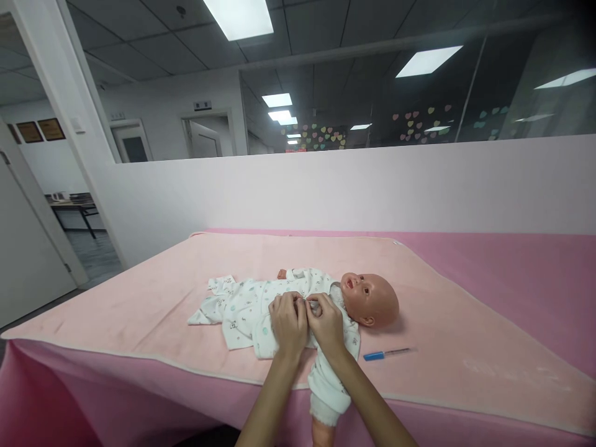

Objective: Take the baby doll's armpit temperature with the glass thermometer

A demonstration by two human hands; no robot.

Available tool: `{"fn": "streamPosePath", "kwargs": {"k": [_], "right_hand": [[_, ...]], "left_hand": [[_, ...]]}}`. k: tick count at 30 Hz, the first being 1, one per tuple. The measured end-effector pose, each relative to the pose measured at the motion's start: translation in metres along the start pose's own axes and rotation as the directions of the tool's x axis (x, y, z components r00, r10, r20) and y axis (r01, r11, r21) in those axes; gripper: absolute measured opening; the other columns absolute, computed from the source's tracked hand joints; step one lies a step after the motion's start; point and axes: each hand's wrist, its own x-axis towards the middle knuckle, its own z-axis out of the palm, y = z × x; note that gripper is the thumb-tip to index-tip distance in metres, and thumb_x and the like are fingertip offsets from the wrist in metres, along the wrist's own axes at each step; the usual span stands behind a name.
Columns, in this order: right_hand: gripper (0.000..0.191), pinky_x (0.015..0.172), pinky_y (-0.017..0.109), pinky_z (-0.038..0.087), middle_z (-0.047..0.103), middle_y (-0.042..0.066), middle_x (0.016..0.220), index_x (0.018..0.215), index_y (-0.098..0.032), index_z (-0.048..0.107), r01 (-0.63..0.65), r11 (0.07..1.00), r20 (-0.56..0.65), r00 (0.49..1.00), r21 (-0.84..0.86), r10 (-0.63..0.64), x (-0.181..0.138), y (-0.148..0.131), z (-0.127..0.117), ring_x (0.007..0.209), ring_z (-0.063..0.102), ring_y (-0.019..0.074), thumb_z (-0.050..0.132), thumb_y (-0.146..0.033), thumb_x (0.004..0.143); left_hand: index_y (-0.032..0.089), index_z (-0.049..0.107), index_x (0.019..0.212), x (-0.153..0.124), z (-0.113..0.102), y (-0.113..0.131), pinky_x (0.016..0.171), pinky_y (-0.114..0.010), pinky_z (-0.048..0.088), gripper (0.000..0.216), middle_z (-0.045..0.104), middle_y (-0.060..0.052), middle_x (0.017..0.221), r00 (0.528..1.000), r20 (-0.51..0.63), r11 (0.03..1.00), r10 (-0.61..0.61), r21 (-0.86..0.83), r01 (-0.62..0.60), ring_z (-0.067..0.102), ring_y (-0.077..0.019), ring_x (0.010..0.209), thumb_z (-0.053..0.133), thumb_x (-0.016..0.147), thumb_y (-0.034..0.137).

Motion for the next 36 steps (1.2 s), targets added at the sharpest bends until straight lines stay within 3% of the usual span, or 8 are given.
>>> {"fn": "streamPosePath", "kwargs": {"k": [7,12,20,26,28,31,33,36], "right_hand": [[0.008,0.051,0.021,0.036,0.056,-0.001,0.067,0.071,-0.019,0.055,-0.005,1.0,-0.006,1.0,0.021,0.005,-0.001,0.0,-0.001,0.047,0.042,0.0086,0.048,-0.018,0.075],[0.008,0.048,0.021,0.034,0.054,-0.003,0.063,0.072,-0.018,0.053,-0.028,0.998,-0.035,0.999,0.06,0.03,0.0,-0.001,-0.002,0.042,0.041,0.0074,0.047,-0.021,0.076],[0.008,0.047,0.02,0.035,0.054,-0.002,0.065,0.072,-0.018,0.053,-0.049,0.995,-0.028,0.998,0.088,0.052,0.001,-0.002,-0.003,0.043,0.042,0.0073,0.048,-0.023,0.077],[0.014,0.05,0.021,0.041,0.06,0.005,0.08,0.081,-0.017,0.056,0.076,0.997,-0.133,0.988,0.009,-0.074,-0.003,-0.004,-0.004,0.053,0.052,0.0095,0.042,-0.018,0.082],[0.02,0.054,0.02,0.044,0.062,0.008,0.096,0.093,-0.017,0.058,0.22,0.975,-0.071,0.973,-0.031,-0.222,-0.005,-0.006,-0.005,0.069,0.06,0.0121,0.04,-0.017,0.084],[0.029,0.061,0.02,0.047,0.061,0.01,0.108,0.108,-0.017,0.056,0.434,0.901,0.181,0.888,-0.029,-0.422,-0.007,-0.009,-0.005,0.085,0.062,0.0146,0.039,-0.017,0.084],[0.033,0.062,0.021,0.048,0.063,0.008,0.105,0.113,-0.018,0.054,0.45,0.893,0.313,0.847,0.009,-0.43,-0.006,-0.011,-0.004,0.081,0.063,0.0145,0.04,-0.015,0.083],[0.033,0.065,0.023,0.048,0.066,0.005,0.097,0.111,-0.02,0.056,0.326,0.944,0.389,0.864,0.055,-0.321,-0.003,-0.012,-0.001,0.079,0.063,0.0151,0.043,-0.015,0.08]], "left_hand": [[0.02,0.055,0.077,0.003,-0.008,-0.008,0.078,-0.033,0.032,0.014,0.061,0.001,0.071,0.999,-0.045,0.996,0.002,-0.087,-0.006,0.052,-0.0157,0.07,0.043,0.083,0.023],[0.022,0.058,0.077,0.004,-0.018,-0.02,0.079,-0.034,0.031,0.015,0.06,0.001,0.065,0.992,-0.097,0.993,-0.075,-0.099,0.065,0.051,-0.0174,0.069,0.044,0.08,0.024],[0.023,0.061,0.079,-0.002,-0.023,-0.024,0.08,-0.035,0.034,0.027,0.061,0.0,0.071,0.985,-0.076,0.975,-0.157,-0.171,0.142,0.052,-0.0192,0.076,0.038,0.071,0.012],[0.022,0.059,0.081,-0.001,-0.021,-0.025,0.07,-0.03,0.04,0.025,0.061,-0.001,0.071,0.964,-0.097,0.942,-0.246,-0.257,0.215,0.053,-0.0197,0.081,0.038,0.071,0.013],[0.021,0.059,0.082,-0.001,-0.02,-0.025,0.069,-0.03,0.041,0.024,0.06,-0.001,0.072,0.965,-0.1,0.939,-0.244,-0.274,0.209,0.054,-0.0191,0.078,0.039,0.071,0.013],[0.021,0.057,0.085,-0.001,-0.018,-0.024,0.067,-0.029,0.043,0.024,0.059,-0.001,0.075,0.966,-0.095,0.93,-0.242,-0.306,0.203,0.055,-0.0176,0.075,0.04,0.071,0.013],[0.02,0.056,0.087,-0.002,-0.018,-0.023,0.066,-0.028,0.044,0.024,0.059,-0.002,0.078,0.966,-0.093,0.924,-0.241,-0.325,0.199,0.055,-0.0167,0.074,0.041,0.07,0.013],[0.019,0.055,0.088,-0.002,-0.018,-0.021,0.067,-0.027,0.045,0.024,0.058,-0.003,0.082,0.967,-0.101,0.917,-0.233,-0.353,0.184,0.055,-0.016,0.077,0.043,0.069,0.011]]}}
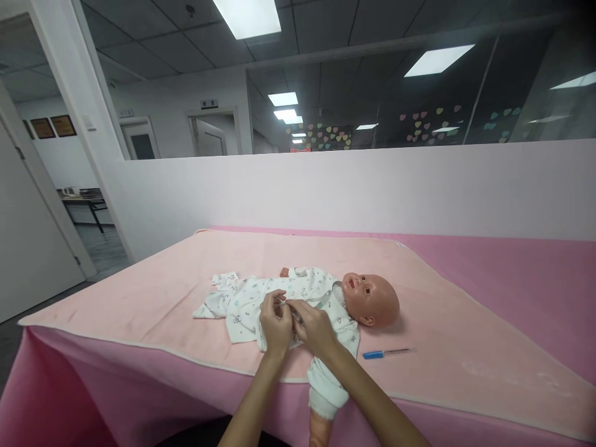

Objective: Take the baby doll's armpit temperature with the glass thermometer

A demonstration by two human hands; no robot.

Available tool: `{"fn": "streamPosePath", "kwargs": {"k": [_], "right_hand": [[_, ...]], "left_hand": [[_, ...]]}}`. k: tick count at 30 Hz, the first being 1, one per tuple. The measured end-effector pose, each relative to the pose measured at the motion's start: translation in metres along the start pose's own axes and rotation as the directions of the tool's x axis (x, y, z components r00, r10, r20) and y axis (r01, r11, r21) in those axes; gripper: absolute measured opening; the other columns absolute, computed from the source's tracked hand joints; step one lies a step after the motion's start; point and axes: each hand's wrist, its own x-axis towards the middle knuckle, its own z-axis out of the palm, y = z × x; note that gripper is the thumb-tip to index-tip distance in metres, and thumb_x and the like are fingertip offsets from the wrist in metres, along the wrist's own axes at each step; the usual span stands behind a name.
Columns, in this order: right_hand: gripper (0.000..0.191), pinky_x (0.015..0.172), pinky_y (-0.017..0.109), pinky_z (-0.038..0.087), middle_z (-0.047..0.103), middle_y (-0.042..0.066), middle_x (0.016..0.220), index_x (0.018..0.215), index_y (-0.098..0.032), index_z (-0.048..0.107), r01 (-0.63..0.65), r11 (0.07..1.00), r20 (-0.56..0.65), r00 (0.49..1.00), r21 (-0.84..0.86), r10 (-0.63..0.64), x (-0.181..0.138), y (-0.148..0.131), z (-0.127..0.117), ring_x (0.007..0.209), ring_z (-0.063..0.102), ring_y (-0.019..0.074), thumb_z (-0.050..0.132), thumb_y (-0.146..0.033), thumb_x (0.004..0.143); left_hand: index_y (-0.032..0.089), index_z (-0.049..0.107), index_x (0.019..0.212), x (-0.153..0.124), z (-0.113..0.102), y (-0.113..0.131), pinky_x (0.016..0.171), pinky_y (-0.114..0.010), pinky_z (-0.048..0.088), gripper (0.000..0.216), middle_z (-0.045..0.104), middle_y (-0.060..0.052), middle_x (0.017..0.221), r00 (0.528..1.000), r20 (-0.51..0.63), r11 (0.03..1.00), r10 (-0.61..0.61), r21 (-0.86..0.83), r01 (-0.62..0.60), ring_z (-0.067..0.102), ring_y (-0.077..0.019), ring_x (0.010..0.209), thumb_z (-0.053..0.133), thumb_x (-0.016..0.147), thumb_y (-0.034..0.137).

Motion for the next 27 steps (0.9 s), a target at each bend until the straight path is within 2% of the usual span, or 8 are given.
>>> {"fn": "streamPosePath", "kwargs": {"k": [3,6,20,27], "right_hand": [[0.025,0.069,0.026,0.047,0.067,0.004,0.091,0.098,-0.02,0.062,-0.15,0.983,-0.028,0.988,0.101,0.154,0.007,0.001,0.003,0.08,0.062,0.0166,0.047,-0.017,0.079],[0.019,0.068,0.026,0.046,0.068,0.003,0.087,0.09,-0.021,0.066,-0.232,0.961,-0.026,0.971,0.148,0.238,0.013,0.002,0.006,0.077,0.062,0.0163,0.05,-0.02,0.078],[0.02,0.061,0.022,0.041,0.064,0.002,0.083,0.092,-0.023,0.065,-0.176,0.983,-0.029,0.984,-0.052,0.175,0.008,0.002,0.016,0.075,0.06,0.0144,0.046,-0.025,0.086],[0.019,0.059,0.022,0.041,0.064,0.001,0.084,0.095,-0.023,0.062,-0.15,0.986,-0.078,0.986,-0.074,0.145,0.006,0.001,0.015,0.073,0.06,0.0143,0.046,-0.024,0.085]], "left_hand": [[0.018,0.054,0.09,0.0,0.001,0.0,0.068,-0.027,0.046,0.026,0.057,-0.003,0.082,1.0,0.001,0.999,-0.019,-0.043,0.019,0.056,-0.0152,0.077,0.043,0.069,0.01],[0.018,0.054,0.092,0.001,0.001,0.0,0.069,-0.027,0.047,0.025,0.056,-0.003,0.081,0.998,-0.017,0.995,-0.061,-0.074,0.06,0.057,-0.015,0.077,0.043,0.071,0.011],[0.017,0.052,0.089,0.001,0.0,0.006,0.068,-0.027,0.046,0.021,0.057,-0.003,0.085,0.995,-0.058,0.993,-0.082,-0.086,0.077,0.056,-0.0147,0.077,0.042,0.072,0.012],[0.018,0.051,0.089,0.001,0.0,0.006,0.066,-0.026,0.047,0.023,0.057,-0.003,0.083,0.994,-0.036,0.987,-0.103,-0.124,0.098,0.057,-0.0141,0.074,0.04,0.071,0.011]]}}
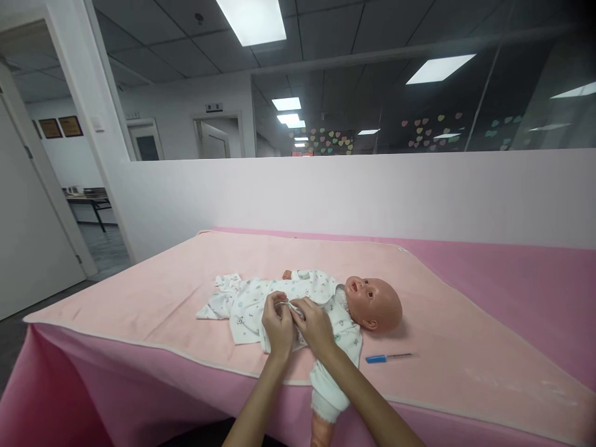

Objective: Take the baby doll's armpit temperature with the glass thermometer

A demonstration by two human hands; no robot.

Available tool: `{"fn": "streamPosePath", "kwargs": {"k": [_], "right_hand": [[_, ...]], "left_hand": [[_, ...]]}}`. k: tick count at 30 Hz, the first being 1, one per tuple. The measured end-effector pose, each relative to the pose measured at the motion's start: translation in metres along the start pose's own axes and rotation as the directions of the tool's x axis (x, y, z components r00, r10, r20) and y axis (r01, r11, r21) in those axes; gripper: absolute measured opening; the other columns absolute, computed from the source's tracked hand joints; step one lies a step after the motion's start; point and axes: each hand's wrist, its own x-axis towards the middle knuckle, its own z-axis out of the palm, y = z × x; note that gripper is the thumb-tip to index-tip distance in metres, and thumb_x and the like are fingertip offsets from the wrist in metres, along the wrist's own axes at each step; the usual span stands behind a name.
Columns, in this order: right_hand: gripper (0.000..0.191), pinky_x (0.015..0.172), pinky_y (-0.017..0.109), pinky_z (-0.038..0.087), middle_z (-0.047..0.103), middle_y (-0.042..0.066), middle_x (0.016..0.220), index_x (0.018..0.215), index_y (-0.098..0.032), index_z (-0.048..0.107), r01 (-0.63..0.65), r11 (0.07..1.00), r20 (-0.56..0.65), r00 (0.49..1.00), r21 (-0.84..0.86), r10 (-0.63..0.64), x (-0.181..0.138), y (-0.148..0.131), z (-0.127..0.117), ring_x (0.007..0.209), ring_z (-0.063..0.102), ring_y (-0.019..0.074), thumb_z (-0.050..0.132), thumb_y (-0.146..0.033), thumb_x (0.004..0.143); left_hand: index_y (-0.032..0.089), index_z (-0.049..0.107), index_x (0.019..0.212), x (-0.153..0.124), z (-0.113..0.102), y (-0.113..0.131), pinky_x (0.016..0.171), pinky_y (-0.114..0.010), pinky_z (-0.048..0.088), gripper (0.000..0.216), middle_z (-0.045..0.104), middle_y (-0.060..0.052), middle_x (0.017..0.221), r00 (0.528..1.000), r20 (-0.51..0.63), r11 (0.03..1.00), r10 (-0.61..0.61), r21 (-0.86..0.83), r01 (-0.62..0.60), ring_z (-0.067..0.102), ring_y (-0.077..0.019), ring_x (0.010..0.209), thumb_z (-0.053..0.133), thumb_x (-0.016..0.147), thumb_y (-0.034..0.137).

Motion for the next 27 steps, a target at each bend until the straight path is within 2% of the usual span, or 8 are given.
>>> {"fn": "streamPosePath", "kwargs": {"k": [7,15,22,27], "right_hand": [[0.018,0.055,0.022,0.038,0.064,0.001,0.083,0.093,-0.023,0.062,0.014,0.999,0.012,1.0,-0.031,-0.013,-0.0003,0.0015,0.0003,0.071,0.06,0.0143,0.046,-0.026,0.085],[0.016,0.05,0.022,0.034,0.063,0.001,0.081,0.087,-0.021,0.06,0.047,0.993,0.02,0.999,-0.106,-0.045,-0.0019,0.0049,0.0044,0.064,0.059,0.0129,0.045,-0.028,0.086],[0.009,0.053,0.022,0.036,0.062,0.0,0.08,0.085,-0.021,0.058,0.025,0.999,0.015,1.0,-0.037,-0.024,-0.0027,-0.0007,-0.0014,0.063,0.058,0.0131,0.052,-0.021,0.079],[0.009,0.053,0.022,0.036,0.062,0.0,0.08,0.084,-0.021,0.058,0.018,1.0,-0.003,1.0,-0.012,-0.018,-0.0022,0.001,0.0005,0.061,0.057,0.0131,0.05,-0.022,0.08]], "left_hand": [[0.017,0.053,0.089,0.0003,0.0011,-0.0012,0.063,-0.024,0.046,0.024,0.054,-0.002,0.08,1.0,0.005,1.0,0.012,-0.014,-0.012,0.055,-0.014,0.074,0.04,0.07,0.01],[0.018,0.053,0.092,-0.0003,0.0016,-0.0003,0.058,-0.021,0.044,0.03,0.05,0.0,0.073,1.0,0.01,0.999,0.01,-0.046,-0.009,0.052,-0.0113,0.066,0.04,0.067,0.008],[0.018,0.053,0.092,-0.0007,0.0018,-0.0009,0.058,-0.021,0.045,0.031,0.052,-0.001,0.075,1.0,0.005,0.997,-0.011,-0.081,0.011,0.053,-0.0119,0.067,0.039,0.066,0.009],[0.018,0.052,0.093,-0.0008,0.0021,-0.0026,0.057,-0.021,0.044,0.032,0.051,0.0,0.075,1.0,0.013,0.997,-0.011,-0.076,0.012,0.053,-0.0115,0.066,0.039,0.066,0.009]]}}
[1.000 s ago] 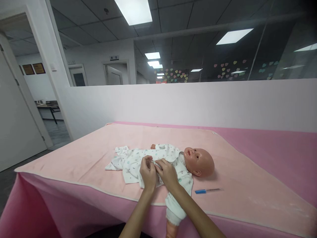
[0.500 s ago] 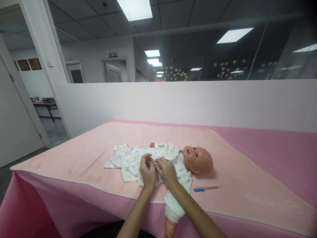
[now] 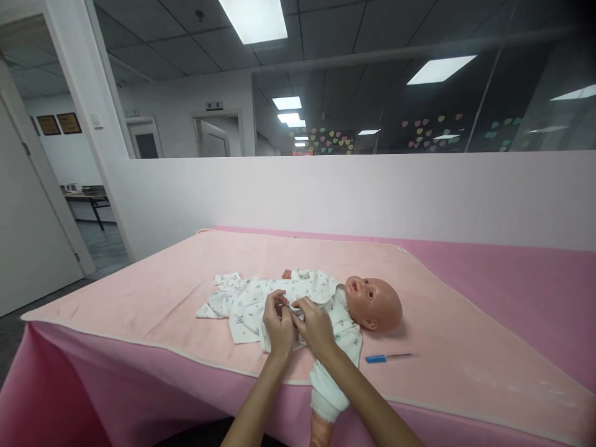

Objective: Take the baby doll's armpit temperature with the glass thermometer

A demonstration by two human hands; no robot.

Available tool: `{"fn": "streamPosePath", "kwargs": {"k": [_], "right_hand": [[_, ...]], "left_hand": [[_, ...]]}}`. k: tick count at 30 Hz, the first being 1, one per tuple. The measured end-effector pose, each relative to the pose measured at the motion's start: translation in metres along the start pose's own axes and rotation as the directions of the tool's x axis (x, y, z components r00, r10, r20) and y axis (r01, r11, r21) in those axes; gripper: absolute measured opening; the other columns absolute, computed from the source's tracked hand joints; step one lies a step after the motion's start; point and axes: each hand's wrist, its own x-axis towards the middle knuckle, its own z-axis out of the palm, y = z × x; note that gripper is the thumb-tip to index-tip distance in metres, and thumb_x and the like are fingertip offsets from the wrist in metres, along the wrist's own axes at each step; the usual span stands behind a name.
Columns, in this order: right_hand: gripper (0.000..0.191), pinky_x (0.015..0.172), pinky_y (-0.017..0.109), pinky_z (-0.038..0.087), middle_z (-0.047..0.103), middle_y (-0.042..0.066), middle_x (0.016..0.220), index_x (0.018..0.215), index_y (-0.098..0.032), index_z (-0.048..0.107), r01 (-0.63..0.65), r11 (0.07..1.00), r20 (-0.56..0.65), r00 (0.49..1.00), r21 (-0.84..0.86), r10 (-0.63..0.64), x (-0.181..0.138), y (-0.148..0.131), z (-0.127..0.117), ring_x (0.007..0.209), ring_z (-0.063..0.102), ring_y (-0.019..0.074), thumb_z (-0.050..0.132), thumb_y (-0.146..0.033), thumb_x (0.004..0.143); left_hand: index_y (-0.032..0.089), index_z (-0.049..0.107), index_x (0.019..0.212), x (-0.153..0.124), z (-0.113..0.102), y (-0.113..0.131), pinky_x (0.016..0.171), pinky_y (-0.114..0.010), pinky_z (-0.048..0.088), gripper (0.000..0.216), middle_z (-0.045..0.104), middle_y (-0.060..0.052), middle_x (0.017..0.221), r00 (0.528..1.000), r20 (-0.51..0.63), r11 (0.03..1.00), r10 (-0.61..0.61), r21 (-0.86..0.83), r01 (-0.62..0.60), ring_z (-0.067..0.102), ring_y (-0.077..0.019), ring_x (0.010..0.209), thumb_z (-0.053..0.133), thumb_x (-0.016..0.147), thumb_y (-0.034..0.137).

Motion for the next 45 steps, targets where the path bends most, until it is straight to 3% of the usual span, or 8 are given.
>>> {"fn": "streamPosePath", "kwargs": {"k": [19,30,37,45], "right_hand": [[0.021,0.051,0.022,0.032,0.058,0.001,0.071,0.078,-0.019,0.057,0.0,0.996,-0.012,1.0,-0.085,-0.001,-0.003,0.004,0.005,0.059,0.054,0.012,0.042,-0.03,0.088],[0.018,0.054,0.022,0.033,0.059,0.002,0.077,0.083,-0.02,0.057,-0.057,0.997,0.024,0.998,-0.047,0.058,-0.001,-0.003,0.0,0.065,0.055,0.0139,0.039,-0.022,0.088],[0.023,0.058,0.022,0.037,0.059,0.003,0.076,0.087,-0.019,0.059,-0.092,0.995,0.004,0.996,0.045,0.092,0.0,-0.009,-0.006,0.067,0.055,0.0143,0.037,-0.014,0.084],[0.017,0.064,0.022,0.04,0.059,0.003,0.082,0.084,-0.018,0.057,-0.093,0.983,-0.081,0.991,0.161,0.107,0.003,-0.004,-0.005,0.071,0.056,0.014,0.041,-0.013,0.081]], "left_hand": [[0.02,0.05,0.094,-0.001,0.0,0.0,0.059,-0.021,0.044,0.03,0.039,0.003,0.069,1.0,0.028,0.998,0.012,-0.057,-0.01,0.052,-0.0112,0.068,0.038,0.069,0.008],[0.02,0.05,0.094,-0.002,0.002,-0.001,0.058,-0.021,0.043,0.031,0.037,0.003,0.067,0.999,0.006,0.997,0.033,-0.075,-0.033,0.048,-0.0099,0.063,0.037,0.068,0.007],[0.02,0.049,0.093,-0.002,0.003,-0.001,0.059,-0.022,0.042,0.026,0.041,0.002,0.069,0.995,0.023,0.995,0.099,0.025,-0.099,0.047,-0.0108,0.063,0.037,0.073,0.009],[0.02,0.053,0.09,0.003,-0.002,-0.002,0.073,-0.03,0.04,0.029,0.053,-0.002,0.08,0.985,-0.073,0.963,0.157,0.231,-0.137,0.05,-0.016,0.077,0.035,0.071,0.007]]}}
